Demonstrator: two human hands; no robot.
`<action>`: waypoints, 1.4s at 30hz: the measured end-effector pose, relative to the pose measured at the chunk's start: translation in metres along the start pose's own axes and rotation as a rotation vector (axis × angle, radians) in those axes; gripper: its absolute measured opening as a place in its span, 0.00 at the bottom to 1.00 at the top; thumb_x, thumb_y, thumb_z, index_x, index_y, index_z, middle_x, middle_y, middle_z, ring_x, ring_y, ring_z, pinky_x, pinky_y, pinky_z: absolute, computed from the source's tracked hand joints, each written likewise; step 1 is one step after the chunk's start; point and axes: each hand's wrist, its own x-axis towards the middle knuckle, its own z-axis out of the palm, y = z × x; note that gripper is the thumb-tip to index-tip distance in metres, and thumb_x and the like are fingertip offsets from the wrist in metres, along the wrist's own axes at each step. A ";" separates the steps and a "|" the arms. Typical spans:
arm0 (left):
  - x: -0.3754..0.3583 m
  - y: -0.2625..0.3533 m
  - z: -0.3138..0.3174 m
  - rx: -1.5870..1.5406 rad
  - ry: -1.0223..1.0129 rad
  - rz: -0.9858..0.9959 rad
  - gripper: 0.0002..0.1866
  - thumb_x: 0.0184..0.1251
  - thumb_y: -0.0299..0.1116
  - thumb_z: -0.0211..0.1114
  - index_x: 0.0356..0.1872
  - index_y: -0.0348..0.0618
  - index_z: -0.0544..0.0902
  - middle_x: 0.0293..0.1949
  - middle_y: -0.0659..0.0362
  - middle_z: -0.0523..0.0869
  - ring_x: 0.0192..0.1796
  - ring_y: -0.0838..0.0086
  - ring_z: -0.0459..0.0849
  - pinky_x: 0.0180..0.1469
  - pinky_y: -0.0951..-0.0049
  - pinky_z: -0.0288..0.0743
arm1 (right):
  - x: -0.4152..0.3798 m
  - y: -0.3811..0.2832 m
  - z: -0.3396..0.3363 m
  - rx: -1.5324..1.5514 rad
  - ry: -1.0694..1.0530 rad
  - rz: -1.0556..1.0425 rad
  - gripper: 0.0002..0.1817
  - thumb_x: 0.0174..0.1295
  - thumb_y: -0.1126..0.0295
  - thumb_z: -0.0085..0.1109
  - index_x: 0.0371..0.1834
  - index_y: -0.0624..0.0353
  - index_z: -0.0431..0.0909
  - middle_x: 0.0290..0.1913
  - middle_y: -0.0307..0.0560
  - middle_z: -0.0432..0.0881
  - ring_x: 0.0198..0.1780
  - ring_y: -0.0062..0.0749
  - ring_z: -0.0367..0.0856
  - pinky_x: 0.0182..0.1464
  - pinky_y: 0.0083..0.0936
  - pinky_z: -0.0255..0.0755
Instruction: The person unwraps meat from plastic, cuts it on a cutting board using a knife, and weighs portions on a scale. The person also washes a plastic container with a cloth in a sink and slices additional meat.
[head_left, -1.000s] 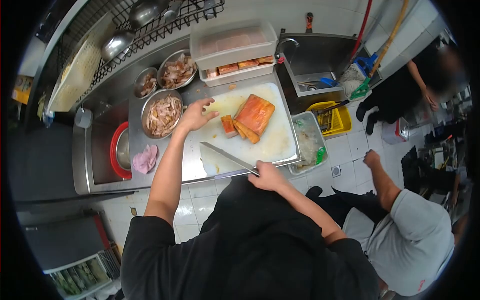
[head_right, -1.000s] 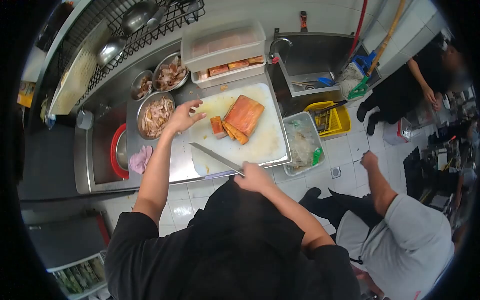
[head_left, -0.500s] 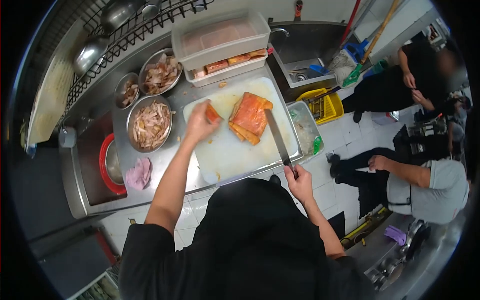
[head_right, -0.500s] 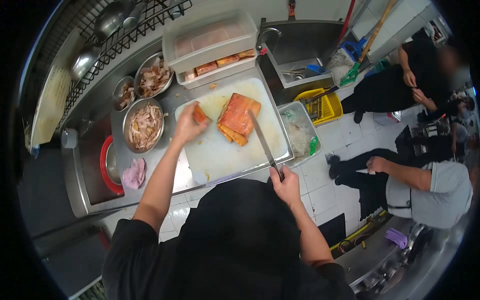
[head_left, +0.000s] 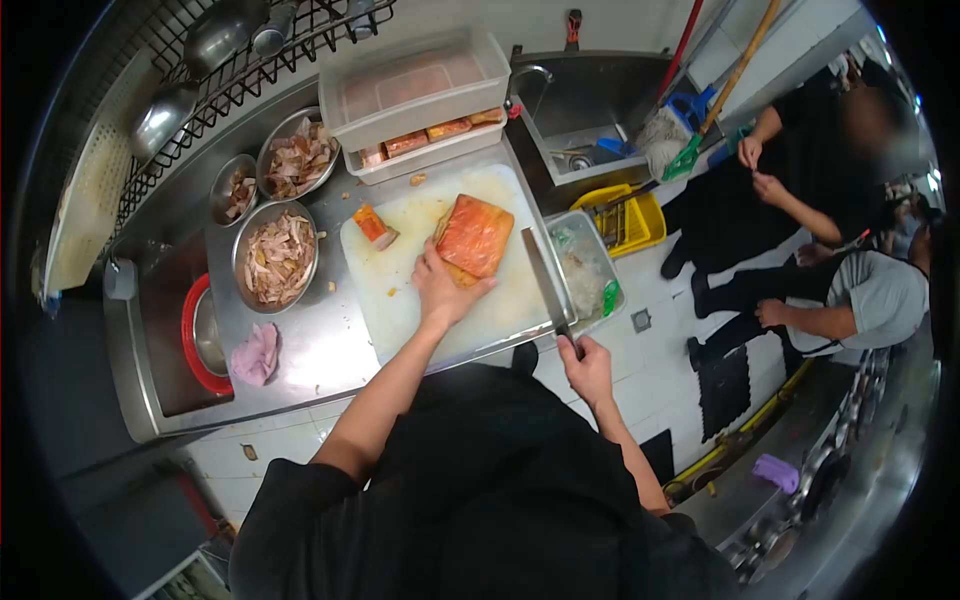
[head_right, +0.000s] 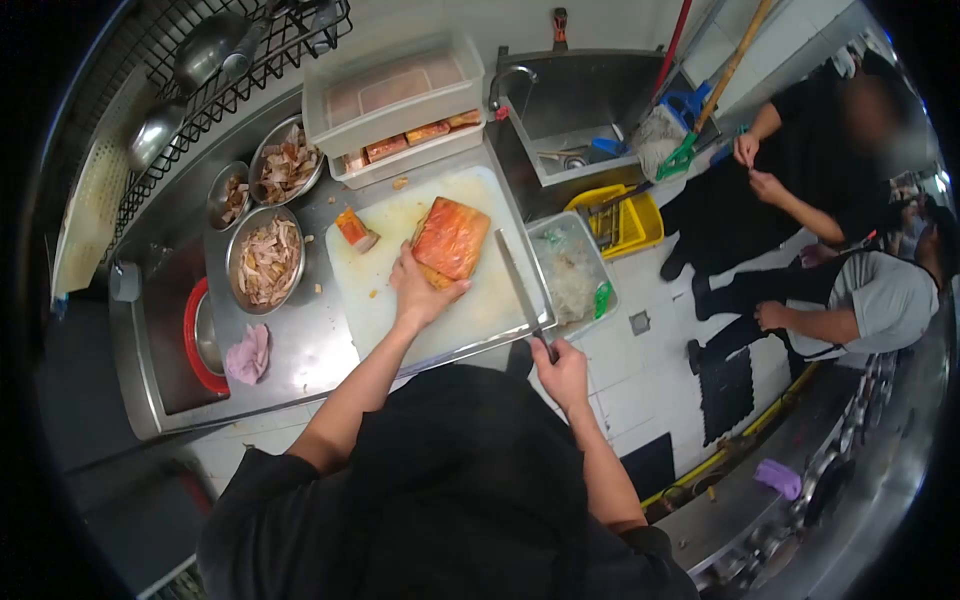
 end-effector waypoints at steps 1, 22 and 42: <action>0.000 0.001 0.000 -0.034 -0.019 -0.042 0.73 0.41 0.53 0.90 0.83 0.35 0.50 0.71 0.35 0.67 0.73 0.43 0.68 0.79 0.49 0.61 | 0.006 -0.003 -0.006 0.007 -0.028 -0.024 0.28 0.69 0.52 0.70 0.22 0.68 0.76 0.17 0.54 0.75 0.19 0.38 0.71 0.26 0.40 0.65; -0.035 -0.027 0.000 0.377 0.163 0.103 0.43 0.52 0.44 0.79 0.73 0.46 0.76 0.69 0.41 0.77 0.70 0.46 0.76 0.68 0.55 0.75 | 0.059 -0.011 -0.044 0.075 -0.471 -0.419 0.07 0.70 0.71 0.57 0.44 0.64 0.76 0.27 0.63 0.81 0.32 0.67 0.82 0.37 0.48 0.75; -0.075 -0.114 -0.091 0.200 -0.052 0.198 0.33 0.59 0.31 0.74 0.69 0.43 0.78 0.68 0.48 0.80 0.72 0.48 0.72 0.76 0.52 0.66 | 0.042 -0.093 0.073 -0.228 -0.517 -0.445 0.12 0.78 0.67 0.49 0.48 0.68 0.72 0.33 0.78 0.84 0.40 0.77 0.84 0.46 0.63 0.75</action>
